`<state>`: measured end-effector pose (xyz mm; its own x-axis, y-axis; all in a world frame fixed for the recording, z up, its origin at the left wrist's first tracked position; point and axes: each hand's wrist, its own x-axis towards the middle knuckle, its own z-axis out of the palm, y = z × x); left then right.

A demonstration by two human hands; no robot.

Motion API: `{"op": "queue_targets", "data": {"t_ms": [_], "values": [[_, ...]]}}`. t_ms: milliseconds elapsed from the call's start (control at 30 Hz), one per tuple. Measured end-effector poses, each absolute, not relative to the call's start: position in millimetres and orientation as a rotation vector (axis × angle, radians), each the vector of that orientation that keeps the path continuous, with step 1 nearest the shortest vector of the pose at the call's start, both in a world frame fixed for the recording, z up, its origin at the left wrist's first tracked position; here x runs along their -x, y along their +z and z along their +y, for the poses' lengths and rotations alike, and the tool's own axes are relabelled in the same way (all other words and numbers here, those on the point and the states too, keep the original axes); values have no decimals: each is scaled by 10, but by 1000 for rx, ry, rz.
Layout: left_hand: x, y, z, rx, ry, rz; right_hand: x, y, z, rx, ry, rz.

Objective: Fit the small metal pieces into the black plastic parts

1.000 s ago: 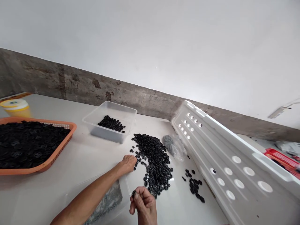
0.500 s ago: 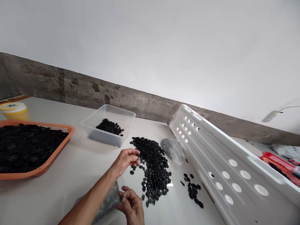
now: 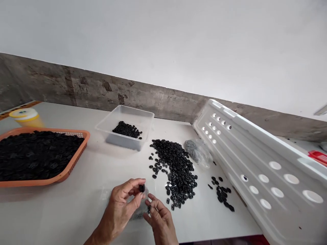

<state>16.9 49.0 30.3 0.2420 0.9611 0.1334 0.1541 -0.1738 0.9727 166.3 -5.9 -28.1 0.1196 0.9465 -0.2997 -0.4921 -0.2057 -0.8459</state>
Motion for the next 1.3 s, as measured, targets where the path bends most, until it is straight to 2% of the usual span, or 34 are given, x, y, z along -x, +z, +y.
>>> {"op": "queue_targets", "data": {"t_ms": [200,367,500,733,967,1167,1300], "values": [[-70,241,547,-1492,1072,1126,-1769,-205,-46,1021,1510,-469],[-28,240,529,-1434,774,1047,-1660,34,-51,944,1306,-705],[-2,304,497,-1533,604,1010,-1558,143,53,861,1388,-876],[104,343,505,-1497,514,966,-1504,98,84,817,1461,-1052],[21,143,438,-1004,764,912,-1443,-71,55,800,1364,-982],[-98,-169,377,-797,979,906,-1382,-153,59,898,1275,-1009],[-93,-186,337,-755,1065,950,-1412,-157,55,932,1265,-1002]]}}
